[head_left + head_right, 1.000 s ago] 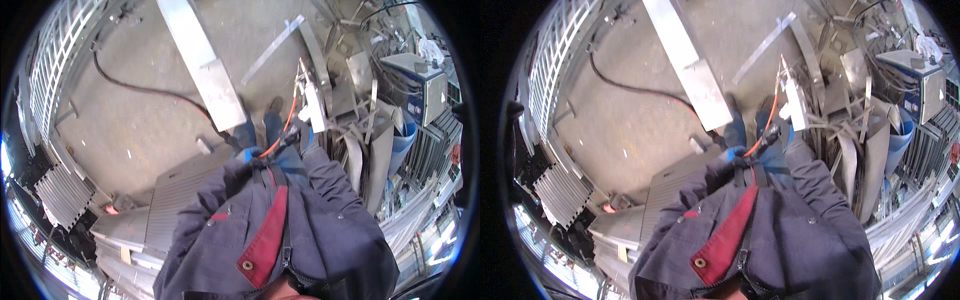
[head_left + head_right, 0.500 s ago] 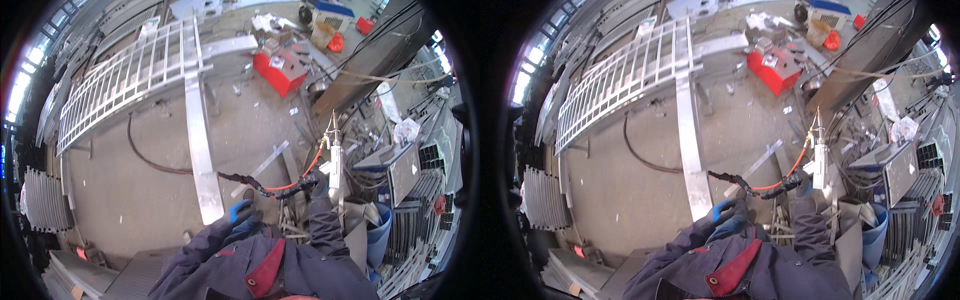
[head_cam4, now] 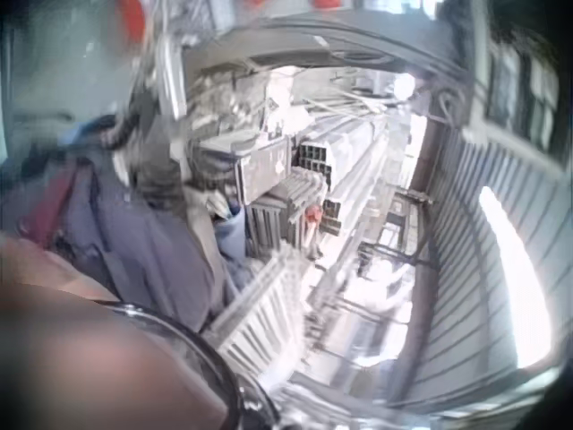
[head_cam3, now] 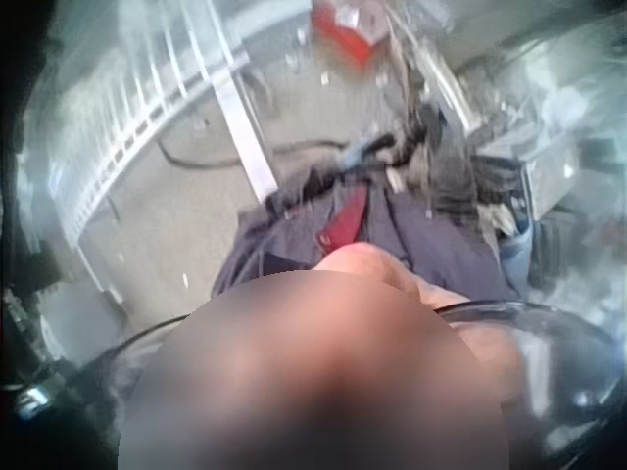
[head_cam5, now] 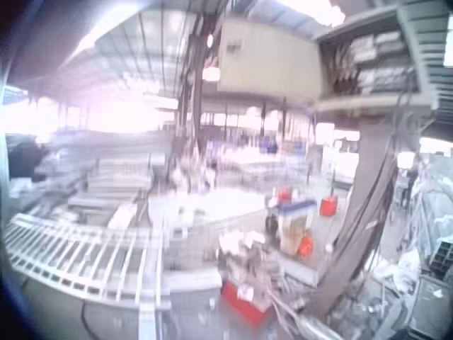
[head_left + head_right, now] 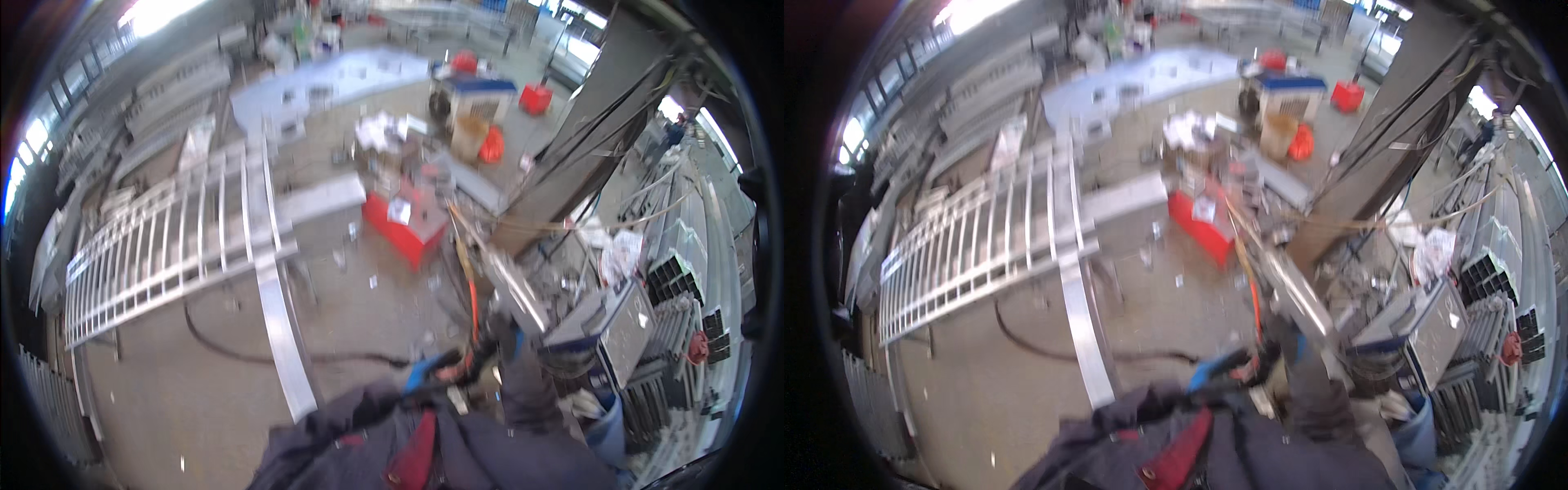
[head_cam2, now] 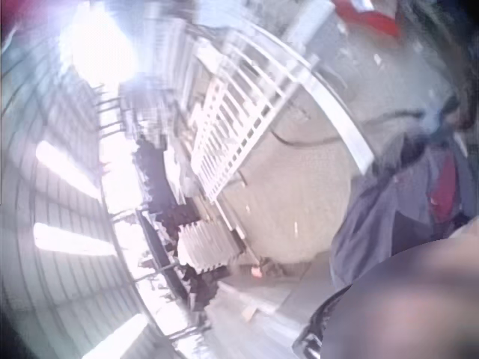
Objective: The person measures a metal bar with a tape measure, marks it, and then uses a welding torch to join it to a larger metal frame. The person handles the bar and frame with gloved hands and positions the torch to weld the joint.
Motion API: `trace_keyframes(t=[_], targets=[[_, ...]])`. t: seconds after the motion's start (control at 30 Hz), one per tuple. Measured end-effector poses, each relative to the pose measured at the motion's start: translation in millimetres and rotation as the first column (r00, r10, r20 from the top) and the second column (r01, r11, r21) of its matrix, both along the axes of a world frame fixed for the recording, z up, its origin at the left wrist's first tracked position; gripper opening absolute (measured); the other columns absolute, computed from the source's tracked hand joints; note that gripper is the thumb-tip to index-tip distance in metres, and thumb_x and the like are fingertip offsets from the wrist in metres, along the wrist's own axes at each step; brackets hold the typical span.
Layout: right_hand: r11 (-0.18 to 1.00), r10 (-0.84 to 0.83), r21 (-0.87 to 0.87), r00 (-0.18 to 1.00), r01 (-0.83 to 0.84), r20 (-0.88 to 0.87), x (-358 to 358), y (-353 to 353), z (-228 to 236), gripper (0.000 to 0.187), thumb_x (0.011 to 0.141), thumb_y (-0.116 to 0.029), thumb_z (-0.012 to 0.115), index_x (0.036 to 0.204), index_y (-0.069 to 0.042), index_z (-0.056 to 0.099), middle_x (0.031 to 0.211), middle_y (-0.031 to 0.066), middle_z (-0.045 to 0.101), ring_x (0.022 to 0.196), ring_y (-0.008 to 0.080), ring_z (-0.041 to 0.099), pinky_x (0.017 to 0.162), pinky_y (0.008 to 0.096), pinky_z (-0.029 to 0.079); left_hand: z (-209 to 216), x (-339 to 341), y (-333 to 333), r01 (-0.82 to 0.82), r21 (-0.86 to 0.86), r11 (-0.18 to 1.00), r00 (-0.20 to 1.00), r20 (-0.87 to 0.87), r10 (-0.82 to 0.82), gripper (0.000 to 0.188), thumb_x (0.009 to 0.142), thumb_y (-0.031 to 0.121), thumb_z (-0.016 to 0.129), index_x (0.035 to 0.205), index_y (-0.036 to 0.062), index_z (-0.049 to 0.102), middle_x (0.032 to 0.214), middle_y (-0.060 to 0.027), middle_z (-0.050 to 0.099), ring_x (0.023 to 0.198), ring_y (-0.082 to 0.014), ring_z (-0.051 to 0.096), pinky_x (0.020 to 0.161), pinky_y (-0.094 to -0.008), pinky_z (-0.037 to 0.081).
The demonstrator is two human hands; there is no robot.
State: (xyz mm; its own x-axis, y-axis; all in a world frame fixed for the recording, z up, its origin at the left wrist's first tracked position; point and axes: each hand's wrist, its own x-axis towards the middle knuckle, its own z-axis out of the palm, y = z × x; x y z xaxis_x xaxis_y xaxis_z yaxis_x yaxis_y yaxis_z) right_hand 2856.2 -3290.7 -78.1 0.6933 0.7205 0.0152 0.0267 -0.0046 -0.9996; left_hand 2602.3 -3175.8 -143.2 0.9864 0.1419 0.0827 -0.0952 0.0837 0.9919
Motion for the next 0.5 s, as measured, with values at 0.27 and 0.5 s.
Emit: trace_keyframes(t=[0.27,0.5], targets=[[0.809,0.578,0.102,0.753,-0.578,-0.315,18.3,192.2,-10.2,0.054,0.103,-0.035,0.067,0.144,-0.002,0.055,0.103,0.0083,0.072,0.089,0.014,0.069,0.074,0.0279,0.056,5.8,61.5,115.2,0.042,-0.239,0.97,0.954,-0.279,-0.11,0.047,0.097,0.028,0.071,0.135,0.0046,0.058,0.123,-0.0094,0.068,0.115,-0.0184,0.063,0.1,-0.0369,0.051],[0.669,0.645,-0.102,0.643,-0.736,-0.413,92.0,356.6,-65.9,0.054,0.105,-0.046,0.061,0.134,0.0,0.061,0.089,0.0073,0.072,0.073,0.0146,0.068,0.062,0.0288,0.055,-34.6,137.4,213.7,-0.173,-0.413,0.894,0.94,-0.34,0.025,0.06,0.102,0.039,0.07,0.145,0.0027,0.051,0.131,-0.0107,0.065,0.12,-0.0194,0.061,0.101,-0.0372,0.051]])
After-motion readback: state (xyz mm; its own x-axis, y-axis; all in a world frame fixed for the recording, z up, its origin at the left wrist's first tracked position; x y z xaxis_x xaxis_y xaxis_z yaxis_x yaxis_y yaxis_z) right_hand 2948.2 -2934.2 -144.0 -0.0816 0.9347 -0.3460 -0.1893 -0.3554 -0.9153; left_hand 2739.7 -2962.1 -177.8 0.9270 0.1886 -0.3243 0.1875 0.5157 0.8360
